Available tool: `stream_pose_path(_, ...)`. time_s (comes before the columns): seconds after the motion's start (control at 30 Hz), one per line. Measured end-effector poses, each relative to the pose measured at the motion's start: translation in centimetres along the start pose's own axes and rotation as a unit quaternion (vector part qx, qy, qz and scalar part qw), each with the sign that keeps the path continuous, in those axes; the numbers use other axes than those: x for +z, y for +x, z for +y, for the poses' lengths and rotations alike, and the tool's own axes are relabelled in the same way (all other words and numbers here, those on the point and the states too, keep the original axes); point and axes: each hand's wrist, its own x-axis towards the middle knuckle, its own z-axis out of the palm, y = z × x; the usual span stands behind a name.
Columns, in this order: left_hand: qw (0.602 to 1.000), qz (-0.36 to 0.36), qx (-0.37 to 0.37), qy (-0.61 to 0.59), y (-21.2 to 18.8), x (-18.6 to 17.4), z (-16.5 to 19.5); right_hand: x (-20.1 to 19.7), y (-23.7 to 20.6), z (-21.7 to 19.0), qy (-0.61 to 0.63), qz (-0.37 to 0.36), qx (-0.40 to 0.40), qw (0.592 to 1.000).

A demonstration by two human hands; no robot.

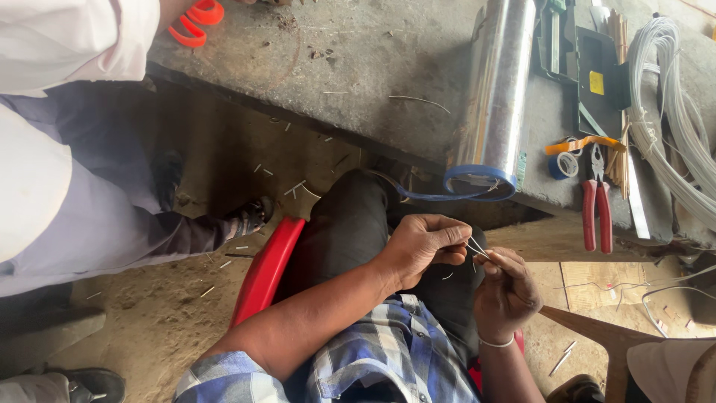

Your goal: The person sits and wraps thin wire around the taped end of a metal cylinder, twisting the wire ends together by hand. They then press and smooth blue tape over the wrapped wire to secure it, rotating the cylinder as they work.

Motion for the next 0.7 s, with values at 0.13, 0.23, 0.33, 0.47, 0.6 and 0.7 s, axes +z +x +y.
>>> stream_pose_path(0.13,0.999,0.010,0.024,0.029,0.1,0.0,0.4,0.8,0.5,-0.3,-0.023,-0.017,-0.018,0.999)
stream_pose_path(0.23,0.995,0.006,0.064,0.081,0.2,0.3,0.9,1.1,0.9,-0.8,-0.074,-0.031,-0.033,0.996)
stream_pose_path(0.33,0.984,0.014,0.088,0.156,0.0,0.2,1.8,0.8,1.7,-1.5,-0.196,-0.075,-0.104,0.972)
stream_pose_path(0.47,0.860,0.084,0.289,0.411,-0.1,-1.5,3.3,-0.1,3.3,-1.7,-0.282,-0.073,-0.162,0.943)
stream_pose_path(0.6,0.620,0.091,0.514,0.586,1.0,-3.4,3.4,-0.5,4.6,-1.1,-0.344,-0.039,-0.164,0.924)
stream_pose_path(0.7,0.637,0.059,0.498,0.586,2.1,-4.3,3.0,-0.3,5.1,-0.6,-0.336,-0.029,-0.142,0.931)
